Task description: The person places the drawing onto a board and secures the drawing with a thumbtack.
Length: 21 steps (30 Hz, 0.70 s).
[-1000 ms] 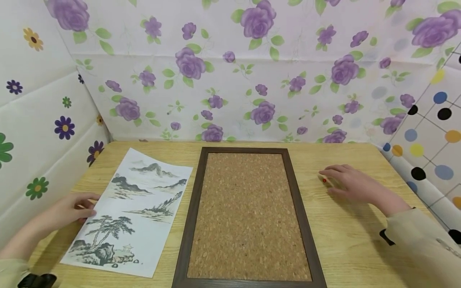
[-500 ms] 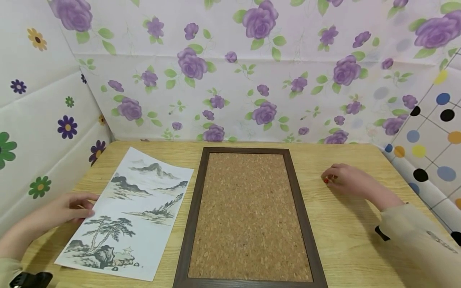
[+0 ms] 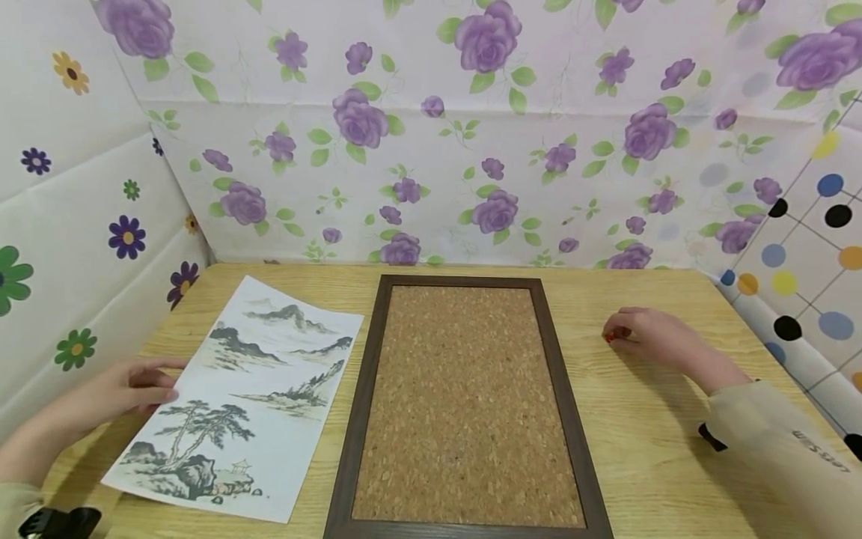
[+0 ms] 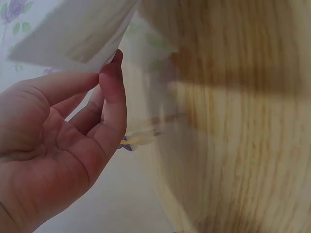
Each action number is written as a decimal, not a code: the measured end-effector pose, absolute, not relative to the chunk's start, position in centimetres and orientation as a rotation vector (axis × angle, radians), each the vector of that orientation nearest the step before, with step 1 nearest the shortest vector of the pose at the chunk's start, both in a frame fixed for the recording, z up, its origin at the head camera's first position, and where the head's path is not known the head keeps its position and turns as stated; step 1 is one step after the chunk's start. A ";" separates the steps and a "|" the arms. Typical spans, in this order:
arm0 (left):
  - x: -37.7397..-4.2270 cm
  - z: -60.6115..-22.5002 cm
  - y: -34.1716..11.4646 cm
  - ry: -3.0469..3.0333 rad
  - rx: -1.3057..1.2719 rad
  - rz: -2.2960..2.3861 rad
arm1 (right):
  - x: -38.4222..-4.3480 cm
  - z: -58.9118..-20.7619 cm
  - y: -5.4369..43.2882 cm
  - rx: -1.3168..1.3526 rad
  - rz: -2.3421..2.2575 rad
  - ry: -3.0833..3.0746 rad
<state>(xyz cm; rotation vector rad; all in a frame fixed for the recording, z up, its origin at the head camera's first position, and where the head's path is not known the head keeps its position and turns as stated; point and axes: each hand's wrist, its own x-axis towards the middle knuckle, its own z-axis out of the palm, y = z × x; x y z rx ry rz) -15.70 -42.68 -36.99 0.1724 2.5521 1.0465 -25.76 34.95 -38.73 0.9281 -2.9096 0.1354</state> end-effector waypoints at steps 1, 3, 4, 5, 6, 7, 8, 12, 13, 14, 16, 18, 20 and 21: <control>-15.7 -36.9 -42.7 2.566 0.167 1.037 | -25.8 -38.8 34.9 0.926 0.134 -2.906; -15.7 -36.7 -42.6 2.597 0.160 1.021 | -25.8 -38.8 34.9 0.921 0.132 -2.905; -15.6 -36.5 -42.6 2.612 0.153 1.014 | -25.8 -38.8 34.9 0.921 0.134 -2.904; -15.6 -36.4 -42.6 2.630 0.146 1.006 | -25.8 -38.9 34.9 0.916 0.136 -2.908; -15.6 -36.2 -42.6 2.645 0.147 1.004 | -25.8 -38.9 34.9 0.913 0.139 -2.911; -15.6 -36.1 -42.5 2.663 0.153 1.002 | -25.8 -38.9 34.9 0.910 0.141 -2.915; -15.6 -35.9 -42.5 2.679 0.163 1.001 | -25.8 -38.9 34.8 0.907 0.144 -2.920; -15.7 -35.0 -42.2 2.744 0.202 0.991 | -25.7 -38.8 34.7 0.894 0.161 -2.932; -15.7 -34.7 -42.1 2.756 0.208 0.990 | -25.7 -38.8 34.7 0.891 0.164 -2.934; -15.8 -34.4 -42.0 2.764 0.206 0.986 | -25.7 -38.8 34.7 0.887 0.169 -2.939; -15.9 -33.9 -41.6 2.785 0.189 0.972 | -25.6 -38.7 34.7 0.886 0.172 -2.944; -16.0 -33.4 -41.4 2.794 0.179 0.969 | -25.6 -38.7 34.7 0.882 0.179 -2.948; -16.1 -33.1 -41.3 2.799 0.181 0.987 | -25.6 -38.7 34.7 0.882 0.186 -2.948; -16.1 -33.0 -41.4 2.800 0.184 1.006 | -25.6 -38.7 34.7 0.883 0.188 -2.945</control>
